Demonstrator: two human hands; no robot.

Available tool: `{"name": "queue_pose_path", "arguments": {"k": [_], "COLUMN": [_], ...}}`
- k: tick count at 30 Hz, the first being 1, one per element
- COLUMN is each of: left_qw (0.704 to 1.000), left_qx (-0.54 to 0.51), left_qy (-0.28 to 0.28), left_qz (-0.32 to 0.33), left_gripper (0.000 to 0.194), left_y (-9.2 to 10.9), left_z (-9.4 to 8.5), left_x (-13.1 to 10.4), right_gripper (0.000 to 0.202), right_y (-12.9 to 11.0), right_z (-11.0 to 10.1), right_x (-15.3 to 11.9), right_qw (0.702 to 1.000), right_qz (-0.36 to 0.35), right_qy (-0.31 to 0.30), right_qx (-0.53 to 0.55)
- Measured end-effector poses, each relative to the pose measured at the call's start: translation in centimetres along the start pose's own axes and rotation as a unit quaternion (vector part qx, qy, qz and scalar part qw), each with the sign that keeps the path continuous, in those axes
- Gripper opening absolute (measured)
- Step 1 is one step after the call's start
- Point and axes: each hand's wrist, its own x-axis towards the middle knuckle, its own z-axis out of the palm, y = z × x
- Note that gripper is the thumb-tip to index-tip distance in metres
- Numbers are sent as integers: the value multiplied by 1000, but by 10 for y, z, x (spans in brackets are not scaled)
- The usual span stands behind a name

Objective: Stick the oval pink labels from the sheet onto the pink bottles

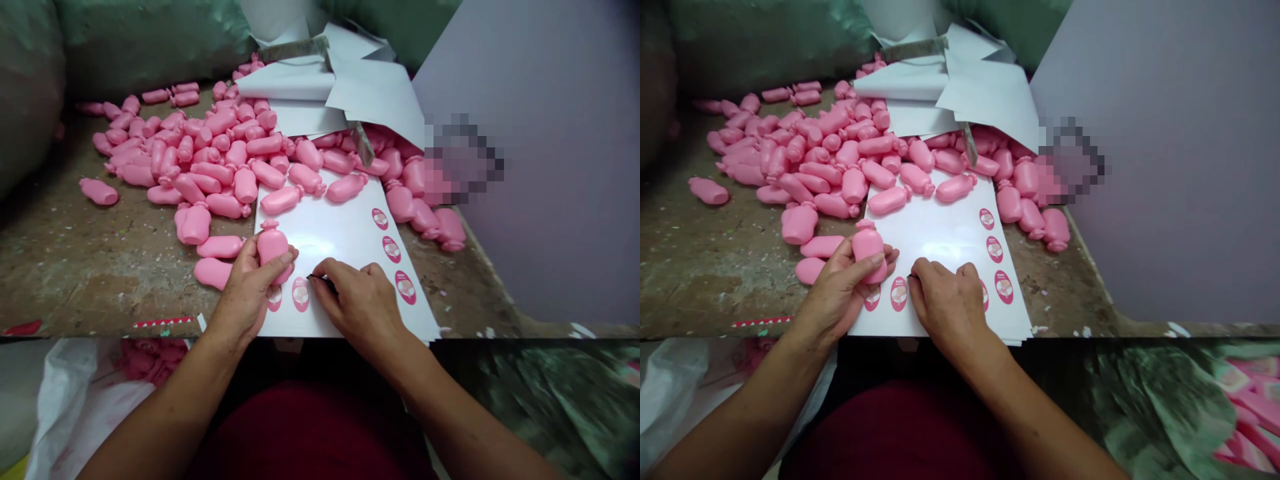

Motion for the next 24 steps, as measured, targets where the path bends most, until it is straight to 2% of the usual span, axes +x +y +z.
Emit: {"name": "queue_pose_path", "arguments": {"k": [5,13,18,24], "left_qw": [1000,1000,1000,1000], "left_qx": [11,9,3,13], "left_qy": [-6,-3,1,0], "left_qz": [-2,0,2,10], "left_gripper": [45,47,48,49], "left_y": [1,2,0,1], "left_z": [1,1,-1,1], "left_x": [-1,0,1,0], "right_gripper": [22,13,14,15], "right_y": [1,7,10,7], "right_z": [-1,-6,-6,-7], "right_x": [4,7,1,0], "right_qw": [1000,994,998,998], "right_qz": [0,5,4,7], "right_qy": [-22,-40,-6,-36], "right_qx": [9,105,64,45]}}
